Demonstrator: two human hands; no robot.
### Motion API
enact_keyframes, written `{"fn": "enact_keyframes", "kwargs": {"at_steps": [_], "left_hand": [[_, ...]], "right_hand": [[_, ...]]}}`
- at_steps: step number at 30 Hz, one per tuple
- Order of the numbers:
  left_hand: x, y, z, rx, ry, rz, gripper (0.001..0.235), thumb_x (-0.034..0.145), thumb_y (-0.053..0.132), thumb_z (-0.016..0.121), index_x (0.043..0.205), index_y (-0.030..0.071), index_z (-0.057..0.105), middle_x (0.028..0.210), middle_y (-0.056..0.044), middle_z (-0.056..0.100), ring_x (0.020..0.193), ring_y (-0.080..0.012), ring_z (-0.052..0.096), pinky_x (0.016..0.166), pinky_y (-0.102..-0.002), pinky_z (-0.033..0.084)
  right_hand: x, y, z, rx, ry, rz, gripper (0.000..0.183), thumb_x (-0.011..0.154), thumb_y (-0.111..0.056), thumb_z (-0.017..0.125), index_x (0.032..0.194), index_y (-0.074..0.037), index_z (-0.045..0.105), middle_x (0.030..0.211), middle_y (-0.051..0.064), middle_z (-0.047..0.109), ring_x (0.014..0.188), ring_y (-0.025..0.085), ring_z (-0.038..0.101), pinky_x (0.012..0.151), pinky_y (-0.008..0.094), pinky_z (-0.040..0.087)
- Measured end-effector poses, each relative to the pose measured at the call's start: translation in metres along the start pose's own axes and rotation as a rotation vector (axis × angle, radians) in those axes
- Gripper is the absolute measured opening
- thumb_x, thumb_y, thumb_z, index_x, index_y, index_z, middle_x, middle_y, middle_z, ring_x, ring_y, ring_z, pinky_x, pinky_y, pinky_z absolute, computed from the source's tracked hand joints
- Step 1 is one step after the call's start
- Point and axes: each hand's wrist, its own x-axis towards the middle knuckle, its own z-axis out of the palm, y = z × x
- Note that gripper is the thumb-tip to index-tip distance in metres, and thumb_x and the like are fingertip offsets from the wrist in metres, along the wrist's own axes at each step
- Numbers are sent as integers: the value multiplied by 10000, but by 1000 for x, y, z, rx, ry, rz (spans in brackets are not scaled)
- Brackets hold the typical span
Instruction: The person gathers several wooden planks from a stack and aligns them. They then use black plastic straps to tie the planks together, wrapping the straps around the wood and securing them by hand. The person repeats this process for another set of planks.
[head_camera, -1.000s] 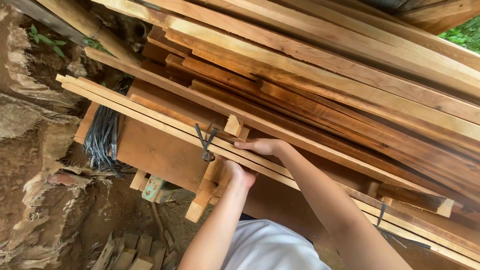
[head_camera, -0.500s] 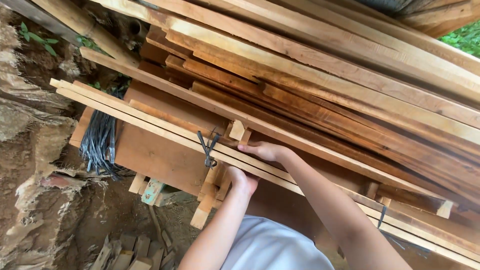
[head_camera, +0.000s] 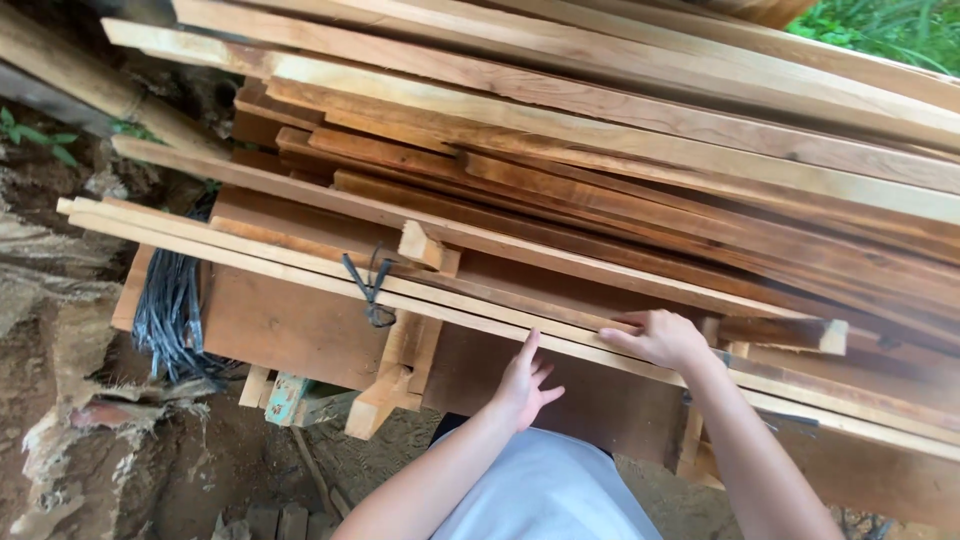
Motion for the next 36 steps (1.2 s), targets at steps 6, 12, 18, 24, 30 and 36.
{"fn": "enact_keyframes", "kwargs": {"at_steps": [6, 12, 18, 24, 30, 36], "left_hand": [[18, -16, 40, -34, 73, 73, 1323, 897, 546, 803, 1580, 1, -191, 1644, -285, -141, 1560, -451, 12, 1167, -748, 73], [32, -20, 43, -296, 141, 84, 1074, 754, 517, 912, 1554, 129, 311, 1478, -195, 323, 1402, -390, 380, 1162, -624, 338], [26, -40, 30, -292, 276, 166, 1013, 786, 448, 898, 1555, 141, 316, 1535, -197, 402, 1393, -399, 453, 1143, -712, 341], [12, -40, 42, -211, 439, 242, 1076, 783, 431, 894, 1581, 100, 253, 1560, -227, 344, 1412, -432, 417, 1099, -759, 347], [1, -37, 43, -182, 478, 185, 1080, 792, 418, 872, 1589, 58, 238, 1564, -247, 339, 1417, -451, 419, 1093, -732, 376], [-4, -34, 19, -74, 295, 52, 1016, 756, 485, 692, 1574, 26, 301, 1602, -276, 351, 1423, -456, 439, 1110, -621, 431]], "right_hand": [[1, 5, 6, -208, -51, 22, 746, 782, -890, 443, 1339, -448, 670, 1291, 133, 730, 1270, 361, 639, 1085, 470, 508], [-21, 12, 17, -226, 26, -8, 765, 817, -915, 366, 1364, -456, 641, 1237, 112, 749, 1222, 335, 673, 1051, 427, 525], [-44, 15, 39, -153, 132, -179, 732, 879, -767, 482, 1446, -315, 587, 1472, 20, 610, 1320, 313, 601, 1067, 481, 504], [31, 26, 31, -37, -16, -36, 746, 893, -854, 321, 1289, -350, 704, 1334, 0, 702, 1316, 246, 599, 1083, 470, 490], [88, 29, 25, -79, -322, 2, 1056, 719, -977, 432, 1280, -138, 744, 1401, 160, 653, 1384, 313, 551, 1184, 431, 403], [108, 26, 36, 109, -613, 133, 1075, 711, -902, 312, 1488, -207, 570, 1541, 87, 543, 1327, 345, 602, 1151, 555, 404]]}}
